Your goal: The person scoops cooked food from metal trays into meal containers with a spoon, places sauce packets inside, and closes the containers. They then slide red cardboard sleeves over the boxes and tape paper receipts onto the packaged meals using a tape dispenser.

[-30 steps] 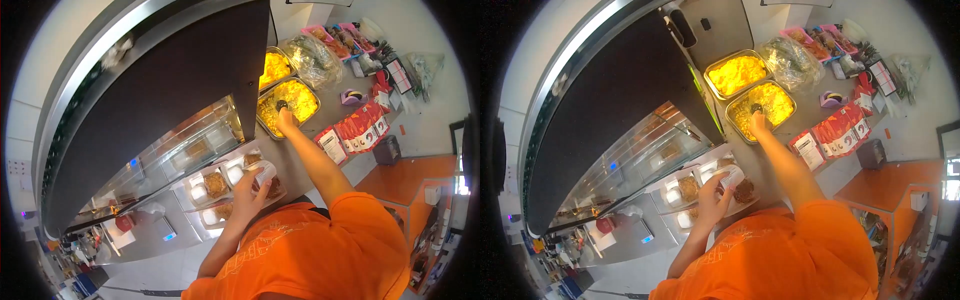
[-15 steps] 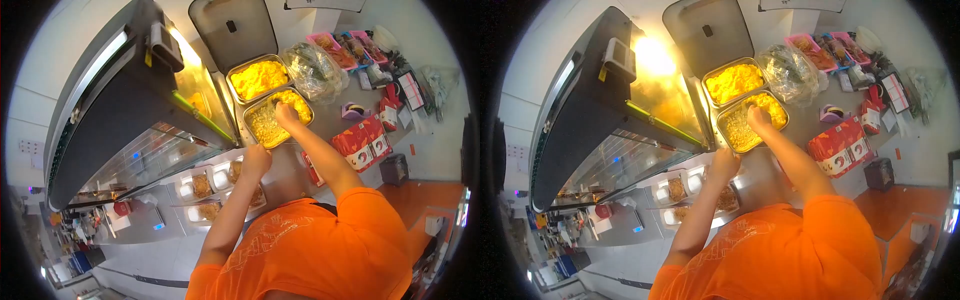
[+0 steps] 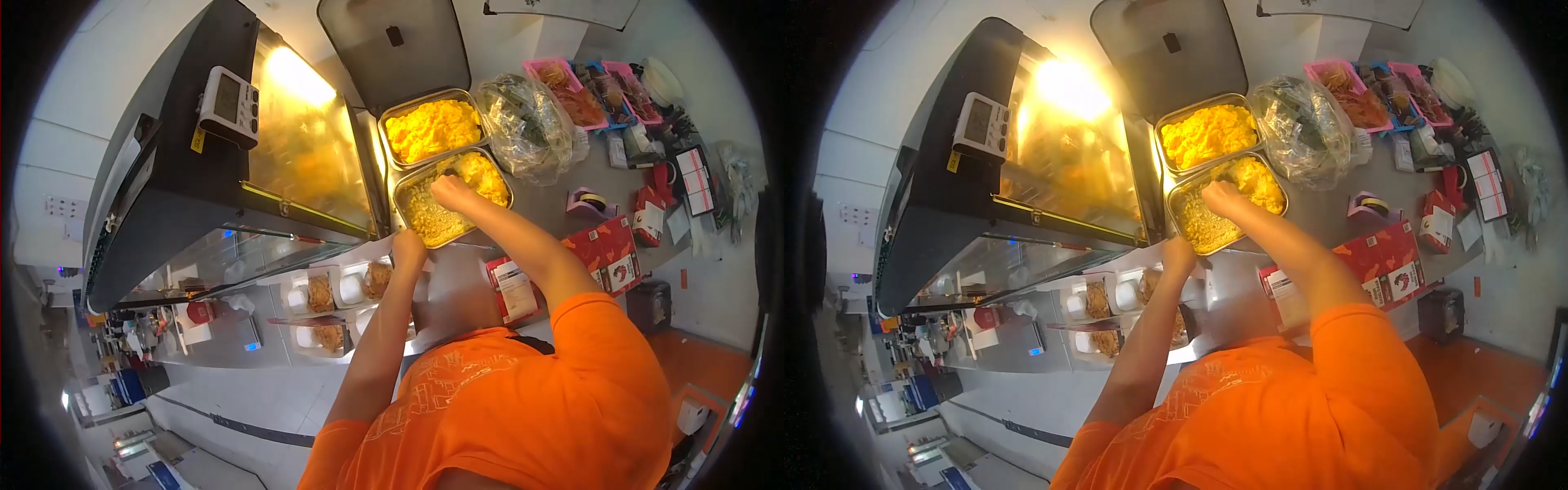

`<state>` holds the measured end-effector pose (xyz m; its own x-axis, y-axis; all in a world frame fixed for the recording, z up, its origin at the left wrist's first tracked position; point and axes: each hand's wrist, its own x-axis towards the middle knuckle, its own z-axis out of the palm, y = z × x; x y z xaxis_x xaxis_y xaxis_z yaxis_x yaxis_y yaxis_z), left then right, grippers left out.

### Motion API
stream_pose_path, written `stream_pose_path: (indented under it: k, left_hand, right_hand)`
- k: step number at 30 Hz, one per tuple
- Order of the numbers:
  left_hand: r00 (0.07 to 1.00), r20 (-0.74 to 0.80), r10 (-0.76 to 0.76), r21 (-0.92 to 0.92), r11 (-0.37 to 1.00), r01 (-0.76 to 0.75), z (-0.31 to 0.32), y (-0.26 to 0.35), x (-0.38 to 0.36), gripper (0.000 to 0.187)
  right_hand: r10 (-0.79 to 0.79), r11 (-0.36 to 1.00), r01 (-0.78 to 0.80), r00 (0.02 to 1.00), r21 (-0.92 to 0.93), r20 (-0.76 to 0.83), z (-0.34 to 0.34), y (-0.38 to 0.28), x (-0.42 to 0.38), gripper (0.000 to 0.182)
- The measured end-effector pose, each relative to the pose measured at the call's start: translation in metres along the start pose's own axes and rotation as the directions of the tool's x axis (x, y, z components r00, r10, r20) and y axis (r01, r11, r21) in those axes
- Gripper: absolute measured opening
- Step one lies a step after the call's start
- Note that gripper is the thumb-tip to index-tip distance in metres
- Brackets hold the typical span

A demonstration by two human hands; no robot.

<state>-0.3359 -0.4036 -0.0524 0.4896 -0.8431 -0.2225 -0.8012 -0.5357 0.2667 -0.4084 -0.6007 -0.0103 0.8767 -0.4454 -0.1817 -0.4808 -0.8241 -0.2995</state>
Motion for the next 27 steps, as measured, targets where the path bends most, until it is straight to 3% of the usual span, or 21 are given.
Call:
stream_pose_path:
  k: [1, 3, 4, 6, 10, 13, 16, 18, 19, 20, 23, 24, 26, 27]
  left_hand:
    - [1.0, -0.002, -0.005, 0.001, 1.0, 0.005, -0.003, 0.001, 0.001, 0.014]
    - [0.98, -0.051, -0.192, -0.163, 0.97, 0.181, -0.001, 0.001, 0.002, 0.016]
    - [0.978, -0.046, -0.203, -0.165, 0.967, 0.193, 0.003, -0.004, 0.001, 0.016]
    - [0.999, -0.046, -0.004, -0.016, 1.0, 0.003, 0.005, -0.01, 0.002, 0.018]
    - [0.999, -0.042, -0.015, 0.006, 1.0, 0.016, -0.002, -0.009, -0.003, 0.021]
    - [0.987, -0.147, -0.066, -0.086, 0.995, 0.054, 0.001, -0.007, -0.004, 0.025]
    - [0.978, -0.207, -0.025, -0.052, 0.999, 0.014, 0.0, -0.007, -0.003, 0.013]
    - [0.993, -0.117, 0.017, -0.024, 1.0, -0.02, -0.005, -0.006, -0.005, 0.026]
    - [0.998, -0.049, -0.037, -0.023, 0.999, 0.036, 0.005, -0.011, 0.004, 0.027]
    - [0.998, -0.053, -0.042, -0.022, 0.999, 0.041, 0.002, -0.01, 0.005, 0.027]
    - [0.997, -0.062, -0.055, 0.015, 0.998, 0.056, -0.01, -0.003, -0.002, 0.028]
    - [0.998, -0.03, -0.053, 0.001, 0.999, 0.053, -0.019, 0.002, -0.012, 0.027]
    - [0.998, 0.002, -0.06, -0.008, 0.998, 0.06, -0.058, 0.016, -0.044, 0.027]
    - [0.999, 0.027, -0.029, -0.12, 0.992, 0.032, -0.095, 0.029, -0.071, 0.029]
  right_hand:
    - [-0.054, 0.999, 0.054, 0.998, -0.003, 0.013, 0.003, 0.0, 0.001, 0.018]
    - [-0.135, 0.99, 0.135, 0.991, 0.036, 0.008, 0.005, -0.007, 0.005, 0.016]
    - [-0.143, 0.989, 0.143, 0.99, 0.038, 0.017, 0.005, -0.012, 0.005, 0.016]
    - [-0.31, 0.95, 0.312, 0.942, 0.003, 0.132, 0.006, -0.025, 0.006, 0.015]
    - [-0.53, 0.847, 0.53, 0.834, 0.045, 0.154, 0.017, -0.037, 0.006, 0.016]
    - [-0.595, 0.794, 0.606, 0.762, 0.042, 0.255, -0.004, -0.026, -0.016, 0.014]
    - [-0.625, 0.757, 0.651, 0.703, 0.046, 0.34, -0.01, -0.013, -0.034, 0.012]
    - [-0.695, 0.713, 0.655, 0.611, 0.251, 0.379, -0.012, -0.001, -0.03, 0.014]
    - [-0.633, 0.773, 0.482, 0.635, 0.414, 0.444, 0.005, 0.015, -0.017, 0.017]
    - [-0.637, 0.77, 0.487, 0.632, 0.413, 0.442, 0.006, 0.024, -0.009, 0.017]
    - [-0.575, 0.775, 0.271, 0.678, 0.572, 0.458, 0.018, 0.042, 0.005, 0.025]
    - [-0.583, 0.769, 0.278, 0.675, 0.576, 0.453, 0.017, 0.045, 0.005, 0.025]
    - [-0.398, 0.781, -0.094, 0.687, 0.618, 0.608, 0.009, 0.047, 0.0, 0.023]
    - [-0.392, 0.72, -0.159, 0.71, 0.675, 0.585, 0.007, 0.049, -0.004, 0.02]
